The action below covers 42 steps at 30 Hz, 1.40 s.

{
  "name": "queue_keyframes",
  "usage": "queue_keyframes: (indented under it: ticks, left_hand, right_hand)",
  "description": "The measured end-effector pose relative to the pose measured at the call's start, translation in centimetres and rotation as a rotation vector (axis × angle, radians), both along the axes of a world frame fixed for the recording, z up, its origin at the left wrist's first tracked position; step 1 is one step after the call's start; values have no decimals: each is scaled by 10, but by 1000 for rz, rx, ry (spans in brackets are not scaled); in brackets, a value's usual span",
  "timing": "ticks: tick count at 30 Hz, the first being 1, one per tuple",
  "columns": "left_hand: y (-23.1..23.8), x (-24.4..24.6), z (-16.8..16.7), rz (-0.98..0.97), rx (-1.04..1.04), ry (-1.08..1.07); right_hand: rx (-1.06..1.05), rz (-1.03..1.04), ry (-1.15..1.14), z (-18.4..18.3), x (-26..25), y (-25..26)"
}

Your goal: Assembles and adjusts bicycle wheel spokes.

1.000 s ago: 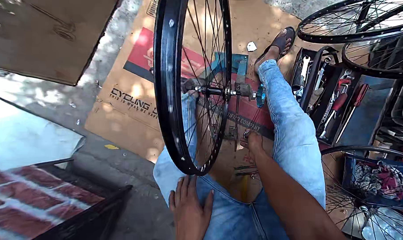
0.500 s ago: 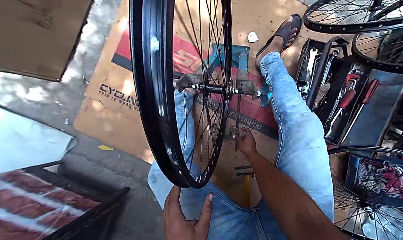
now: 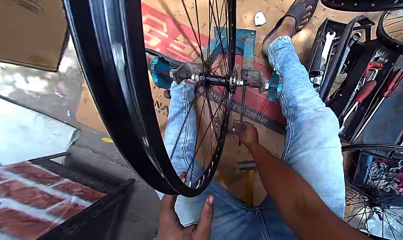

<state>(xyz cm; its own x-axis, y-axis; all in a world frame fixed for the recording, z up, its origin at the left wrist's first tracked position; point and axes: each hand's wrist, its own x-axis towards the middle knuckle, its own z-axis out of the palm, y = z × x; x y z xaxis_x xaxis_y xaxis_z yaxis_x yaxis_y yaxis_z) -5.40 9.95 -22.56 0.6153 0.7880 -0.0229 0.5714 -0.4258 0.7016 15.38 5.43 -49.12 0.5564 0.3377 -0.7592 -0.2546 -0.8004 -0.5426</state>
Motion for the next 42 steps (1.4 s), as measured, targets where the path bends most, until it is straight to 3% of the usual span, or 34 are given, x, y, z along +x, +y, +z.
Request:
queue_keyframes:
  ticks: [8, 11, 14, 16, 20, 30, 35, 42]
  left_hand:
    - [1, -1, -4, -29, -9, -95]
    - [7, -2, -4, 1, -119, -217]
    - [29, -3, -11, 236, -416, -451]
    - [48, -4, -13, 342, -484, -496]
    - [67, -7, -14, 230, -387, -486]
    - [34, 3, -23, 106, -320, -404]
    - [35, 4, -17, -67, -155, -349]
    - [20, 9, -15, -37, -155, -293]
  right_hand:
    - [-50, 19, -16, 4, 0, 3]
    - [-57, 25, -24, 3, 0, 3]
    - [-58, 24, -30, 6, 1, 3]
    - [-53, 14, -23, 7, 1, 3]
    - [-53, -11, -17, 7, 1, 3]
    - [-71, -13, -26, 5, 0, 5]
    - [-61, -24, -27, 4, -1, 4]
    - [-75, -16, -14, 5, 1, 5]
